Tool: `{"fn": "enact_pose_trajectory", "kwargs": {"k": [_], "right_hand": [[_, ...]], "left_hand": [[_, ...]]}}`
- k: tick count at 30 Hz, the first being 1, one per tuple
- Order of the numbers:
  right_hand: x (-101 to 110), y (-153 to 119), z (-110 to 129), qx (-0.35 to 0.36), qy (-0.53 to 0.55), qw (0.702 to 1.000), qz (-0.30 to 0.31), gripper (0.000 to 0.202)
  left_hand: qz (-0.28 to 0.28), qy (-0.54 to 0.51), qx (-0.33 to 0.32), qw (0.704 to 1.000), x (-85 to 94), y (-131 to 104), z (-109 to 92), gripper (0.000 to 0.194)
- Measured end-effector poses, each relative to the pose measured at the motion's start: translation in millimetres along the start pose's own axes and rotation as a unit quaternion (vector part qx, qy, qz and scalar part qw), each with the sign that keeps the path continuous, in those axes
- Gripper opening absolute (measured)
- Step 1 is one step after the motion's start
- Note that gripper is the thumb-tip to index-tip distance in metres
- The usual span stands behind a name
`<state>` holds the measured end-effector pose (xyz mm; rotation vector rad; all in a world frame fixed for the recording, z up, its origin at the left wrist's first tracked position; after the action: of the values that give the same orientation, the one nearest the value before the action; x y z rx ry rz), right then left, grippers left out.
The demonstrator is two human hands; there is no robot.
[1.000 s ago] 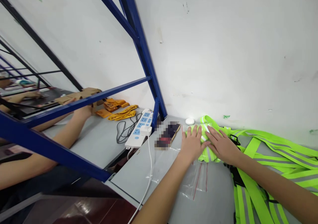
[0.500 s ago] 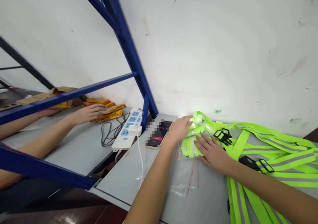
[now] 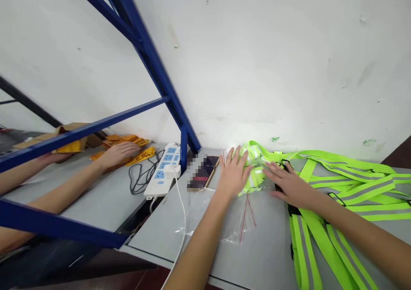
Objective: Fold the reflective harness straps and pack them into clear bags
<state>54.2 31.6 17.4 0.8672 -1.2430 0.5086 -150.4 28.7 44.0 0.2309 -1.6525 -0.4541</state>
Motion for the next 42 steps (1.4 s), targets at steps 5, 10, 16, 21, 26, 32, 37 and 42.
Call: {"fn": "enact_pose_trajectory", "kwargs": {"k": [5, 10, 16, 21, 26, 32, 37, 42], "right_hand": [[24, -102, -76, -0.135, -0.014, 0.983, -0.127, 0.042], [27, -146, -102, -0.144, -0.001, 0.967, -0.209, 0.024], [22, -130, -89, -0.141, 0.073, 0.98, -0.123, 0.024], [29, -129, -81, -0.142, 0.096, 0.983, -0.072, 0.03], [27, -129, -65, -0.152, 0.108, 0.982, -0.027, 0.075], [18, -128, -56, -0.2, 0.157, 0.967, -0.016, 0.077], [20, -127, -58, -0.21, 0.169, 0.961, -0.065, 0.057], [30, -128, -57, -0.209, 0.139, 0.956, -0.15, 0.055]], "left_hand": [[0.039, -0.133, -0.151, 0.979, -2.3, -13, -86, 0.047], [0.086, -0.229, -0.227, 0.943, -35.1, -17, -149, 0.044], [0.141, -0.233, -0.208, 0.939, -63.9, -18, -142, 0.041], [0.118, -0.229, -0.225, 0.94, -60.7, -16, -140, 0.037], [0.012, -0.204, -0.138, 0.969, -60.2, -9, -137, 0.04], [0.032, -0.185, -0.029, 0.982, -73.9, -4, -131, 0.055], [0.005, -0.204, -0.02, 0.979, -71.6, -2, -128, 0.037], [-0.054, -0.224, -0.048, 0.972, -65.2, -2, -126, 0.025]]}}
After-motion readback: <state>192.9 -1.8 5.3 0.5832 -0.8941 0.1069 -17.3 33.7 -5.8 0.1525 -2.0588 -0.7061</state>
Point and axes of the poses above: each hand's wrist, its own y-axis towards the middle knuckle, its own x-axis out of the back of the hand, z = x × y, the point moved 3 cm from there along y, towards the middle knuckle, and after that the axes turned 6 degrees about -z, right-handed, at the moved point
